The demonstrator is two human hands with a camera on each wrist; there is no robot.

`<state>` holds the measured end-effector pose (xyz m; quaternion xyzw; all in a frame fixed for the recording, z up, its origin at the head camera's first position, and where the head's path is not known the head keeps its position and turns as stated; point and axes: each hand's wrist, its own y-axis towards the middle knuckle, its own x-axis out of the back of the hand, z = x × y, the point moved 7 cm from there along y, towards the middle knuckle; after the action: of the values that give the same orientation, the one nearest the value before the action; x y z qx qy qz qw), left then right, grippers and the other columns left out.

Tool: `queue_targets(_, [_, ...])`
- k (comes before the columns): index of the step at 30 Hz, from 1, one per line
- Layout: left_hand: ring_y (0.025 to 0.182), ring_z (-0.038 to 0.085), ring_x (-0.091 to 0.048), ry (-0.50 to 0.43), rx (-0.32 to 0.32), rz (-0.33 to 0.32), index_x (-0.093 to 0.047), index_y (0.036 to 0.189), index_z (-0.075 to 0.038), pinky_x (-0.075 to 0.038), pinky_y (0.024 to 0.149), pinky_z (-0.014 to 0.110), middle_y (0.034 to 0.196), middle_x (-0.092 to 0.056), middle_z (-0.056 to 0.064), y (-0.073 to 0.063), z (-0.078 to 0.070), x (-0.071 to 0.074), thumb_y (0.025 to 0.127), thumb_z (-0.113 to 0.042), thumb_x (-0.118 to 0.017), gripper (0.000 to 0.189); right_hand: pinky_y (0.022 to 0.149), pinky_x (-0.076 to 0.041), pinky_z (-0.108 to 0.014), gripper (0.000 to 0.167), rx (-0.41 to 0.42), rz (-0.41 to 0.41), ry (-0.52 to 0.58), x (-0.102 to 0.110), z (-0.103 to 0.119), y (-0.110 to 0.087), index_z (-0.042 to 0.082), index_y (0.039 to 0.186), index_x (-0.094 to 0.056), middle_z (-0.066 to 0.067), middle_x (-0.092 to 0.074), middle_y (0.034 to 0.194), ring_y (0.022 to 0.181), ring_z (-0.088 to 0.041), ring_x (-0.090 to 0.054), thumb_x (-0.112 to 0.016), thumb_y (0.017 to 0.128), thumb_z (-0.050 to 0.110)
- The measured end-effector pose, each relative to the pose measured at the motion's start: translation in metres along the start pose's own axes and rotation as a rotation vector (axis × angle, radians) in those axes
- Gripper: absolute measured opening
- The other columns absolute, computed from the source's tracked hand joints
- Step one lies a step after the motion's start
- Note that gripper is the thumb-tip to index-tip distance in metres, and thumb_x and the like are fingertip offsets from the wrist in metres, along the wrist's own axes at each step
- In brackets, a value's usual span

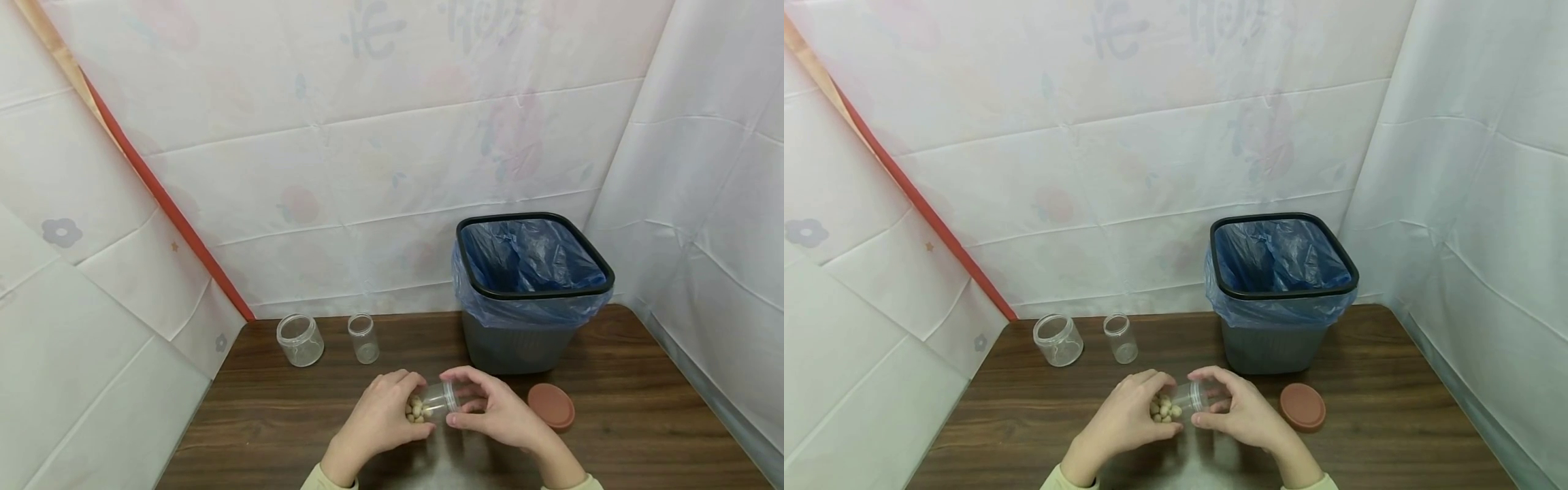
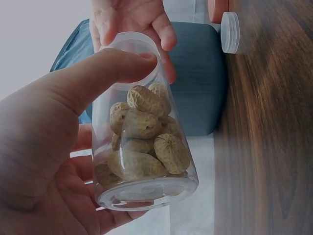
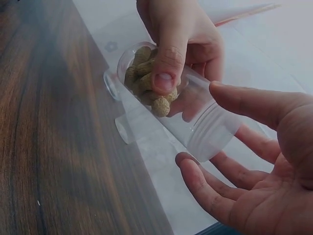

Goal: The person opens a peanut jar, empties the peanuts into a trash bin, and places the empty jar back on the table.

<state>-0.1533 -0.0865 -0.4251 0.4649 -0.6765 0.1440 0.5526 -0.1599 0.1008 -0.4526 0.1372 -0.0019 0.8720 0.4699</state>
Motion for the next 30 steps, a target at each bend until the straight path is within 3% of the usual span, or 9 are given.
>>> queue_targets(5, [0.087,0.005,-0.062,-0.007,0.002,-0.004,-0.075,0.112,-0.014,-0.058,0.085,0.039,0.102,-0.073,-0.005,0.0,0.0,0.002,0.074,-0.034,-0.1,0.05,0.092,-0.062,-0.035,0.06,0.023,0.006,-0.021,-0.002,0.002,0.001,0.016,0.153,-0.057,-0.021,-0.06,0.148,0.126,-0.033,-0.067,-0.082,0.099,0.015])
queue_targets(11, [0.085,0.003,-0.061,0.006,0.007,-0.009,-0.075,0.112,-0.015,-0.057,0.084,0.038,0.101,-0.072,-0.006,0.0,0.001,0.004,0.074,-0.036,-0.101,0.05,0.091,-0.063,-0.035,0.054,0.004,-0.022,-0.018,-0.002,0.005,-0.001,0.011,0.156,-0.052,-0.024,-0.058,0.147,0.124,-0.035,-0.067,-0.073,0.107,0.02])
queue_targets(14, [0.084,0.002,-0.06,0.016,0.006,-0.01,-0.075,0.111,-0.015,-0.056,0.083,0.038,0.101,-0.072,-0.006,0.0,0.001,0.003,0.074,-0.038,-0.1,0.05,0.089,-0.063,-0.036,0.049,-0.041,-0.033,-0.031,-0.001,0.004,-0.002,0.008,0.155,-0.053,-0.023,-0.061,0.146,0.121,-0.033,-0.069,-0.067,0.111,0.024])
queue_targets(21, [0.089,0.007,-0.065,0.063,-0.003,-0.024,-0.075,0.11,-0.015,-0.058,0.089,0.043,0.101,-0.072,-0.005,0.0,-0.001,0.003,0.074,-0.037,-0.101,0.05,0.086,-0.063,-0.044,0.052,-0.239,-0.11,-0.027,0.003,-0.01,-0.002,0.004,0.151,-0.057,-0.012,-0.068,0.136,0.108,-0.024,-0.068,-0.062,0.112,0.039])
queue_targets(30, [0.092,0.011,-0.066,0.107,-0.004,-0.038,-0.074,0.112,-0.016,-0.056,0.086,0.04,0.103,-0.072,-0.003,-0.001,0.0,0.003,0.073,-0.038,-0.101,0.052,0.088,-0.062,-0.047,0.056,-0.29,-0.132,-0.012,0.002,-0.012,-0.004,-0.001,0.148,-0.057,-0.011,-0.069,0.127,0.109,-0.023,-0.07,-0.06,0.113,0.043])
